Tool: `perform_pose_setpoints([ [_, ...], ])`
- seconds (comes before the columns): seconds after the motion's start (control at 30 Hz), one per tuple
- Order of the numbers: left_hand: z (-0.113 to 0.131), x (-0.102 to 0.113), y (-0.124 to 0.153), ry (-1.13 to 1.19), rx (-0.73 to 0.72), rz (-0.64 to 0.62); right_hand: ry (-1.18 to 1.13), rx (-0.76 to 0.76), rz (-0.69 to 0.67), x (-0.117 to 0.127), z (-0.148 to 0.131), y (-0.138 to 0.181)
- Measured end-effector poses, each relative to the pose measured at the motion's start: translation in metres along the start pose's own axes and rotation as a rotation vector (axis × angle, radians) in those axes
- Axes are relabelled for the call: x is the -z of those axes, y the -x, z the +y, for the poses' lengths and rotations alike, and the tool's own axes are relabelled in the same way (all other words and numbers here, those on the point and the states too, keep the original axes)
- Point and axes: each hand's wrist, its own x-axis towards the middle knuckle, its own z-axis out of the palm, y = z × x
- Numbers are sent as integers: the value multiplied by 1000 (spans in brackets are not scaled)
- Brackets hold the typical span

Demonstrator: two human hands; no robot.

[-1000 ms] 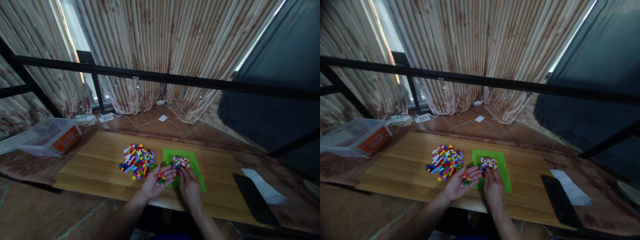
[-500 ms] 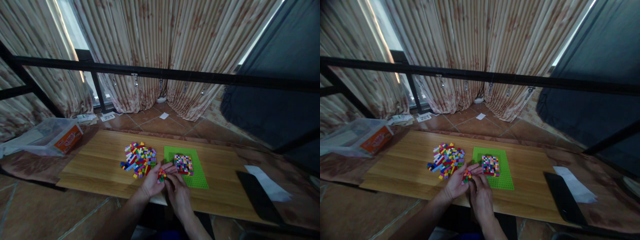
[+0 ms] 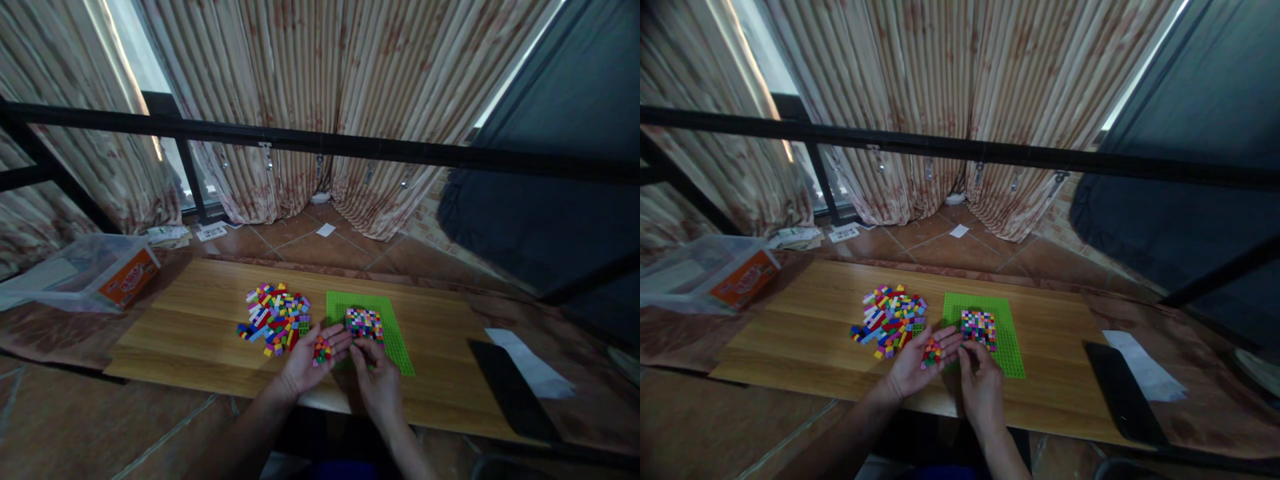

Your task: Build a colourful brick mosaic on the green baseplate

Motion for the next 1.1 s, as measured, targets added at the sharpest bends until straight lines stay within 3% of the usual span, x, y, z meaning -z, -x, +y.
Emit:
perform_pose_setpoints([
  [0.3,1,3,-1,-13,10,-28,-31,-42,161,15,23,-25],
  [0.63,0,2,0,-22,4,-16,166,86,112,14,20,-34],
  [1.1,0,2,-1,-18,6,-5,166,60,68,16,25,-42],
])
